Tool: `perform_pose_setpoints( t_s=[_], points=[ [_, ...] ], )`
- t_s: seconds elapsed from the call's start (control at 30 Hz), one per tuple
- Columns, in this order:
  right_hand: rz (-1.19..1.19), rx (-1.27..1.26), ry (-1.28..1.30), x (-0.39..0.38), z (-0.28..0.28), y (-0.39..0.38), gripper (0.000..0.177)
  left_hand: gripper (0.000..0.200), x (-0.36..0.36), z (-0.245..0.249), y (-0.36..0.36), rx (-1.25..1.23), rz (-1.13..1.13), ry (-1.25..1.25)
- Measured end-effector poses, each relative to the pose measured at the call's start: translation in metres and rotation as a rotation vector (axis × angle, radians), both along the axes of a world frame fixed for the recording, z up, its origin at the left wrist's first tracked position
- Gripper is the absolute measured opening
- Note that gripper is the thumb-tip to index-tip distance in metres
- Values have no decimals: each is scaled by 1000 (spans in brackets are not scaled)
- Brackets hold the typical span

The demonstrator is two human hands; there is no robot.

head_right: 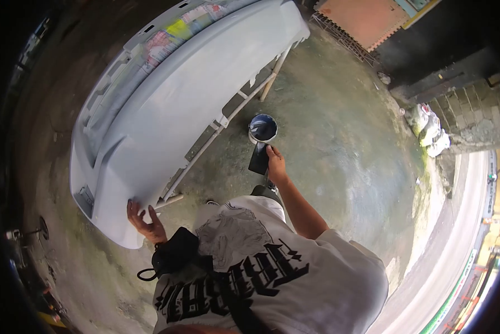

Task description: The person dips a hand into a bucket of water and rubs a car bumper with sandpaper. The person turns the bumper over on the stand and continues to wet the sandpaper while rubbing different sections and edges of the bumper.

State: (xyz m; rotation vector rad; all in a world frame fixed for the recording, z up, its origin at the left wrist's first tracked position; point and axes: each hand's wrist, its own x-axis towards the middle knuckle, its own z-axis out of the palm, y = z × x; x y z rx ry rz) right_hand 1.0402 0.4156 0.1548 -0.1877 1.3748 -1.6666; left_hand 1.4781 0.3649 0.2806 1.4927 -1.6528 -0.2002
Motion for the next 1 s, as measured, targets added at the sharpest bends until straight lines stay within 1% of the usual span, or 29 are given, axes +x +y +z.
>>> perform_pose_setpoints(
  t_s=[0.03,0.07,0.1,0.13,0.2,0.23,0.3,0.33,0.37,0.43,0.47,0.53,0.57,0.6,0.63,0.67,0.7,0.73,0.77,0.8,0.87,0.9,0.93,0.97,1.0],
  points=[
    [-6,-18,-252,-15,2,-1,23,56,-13,-23,13,66,32,62],
    [43,-8,-260,-31,1,-1,23,55,-18,-58,24,-42,13,23],
    [121,-28,-277,-48,-3,-2,23,56,-36,-70,39,28,106,39],
    [227,-46,-297,-65,-5,-8,25,57,-55,-76,55,91,229,62],
    [338,-35,-298,-95,4,-22,29,58,-97,-81,81,148,360,93],
    [431,-28,-285,-112,10,-25,28,59,-120,-78,92,185,429,120],
    [562,-36,-263,-134,22,-48,25,65,-160,-99,102,200,511,185],
    [602,-33,-241,-139,27,-58,24,65,-182,-95,103,258,476,268],
    [645,-42,-230,-139,31,-69,21,61,-201,-101,103,337,418,353],
    [756,-38,-201,-129,45,-91,21,61,-243,-98,97,426,267,557],
    [815,-35,-171,-119,52,-98,21,61,-264,-94,92,410,313,578],
    [946,-24,-175,-94,62,-110,20,57,-293,-84,78,502,82,891],
    [1070,-15,-182,-79,64,-116,21,57,-304,-85,71,478,110,896],
    [1189,-9,-188,-65,65,-120,21,48,-316,-87,65,477,79,942],
    [1210,-19,-186,-52,67,-123,21,39,-322,-89,61,479,41,986],
    [1275,32,-177,-42,68,-122,22,39,-324,-102,63,468,50,988],
    [1339,84,-162,-32,71,-124,22,28,-325,-123,62,479,90,909],
    [1353,83,-145,-25,66,-127,22,20,-326,-134,55,487,129,837],
    [1340,140,-234,-27,53,-125,22,17,-331,-121,47,402,189,874],
    [1324,198,-319,-29,45,-125,22,17,-329,-110,40,390,197,903],
    [1362,213,-280,-34,52,-132,23,16,-321,-100,39,480,103,802],
    [1406,253,-285,-33,57,-140,23,17,-319,-101,38,514,87,799],
    [1445,285,-297,-30,62,-146,24,17,-318,-103,40,499,106,822],
    [1464,291,-283,-28,62,-150,24,17,-314,-106,43,522,121,750],
    [1467,311,-216,-27,57,-156,25,17,-307,-111,45,543,134,675]
  ],
)
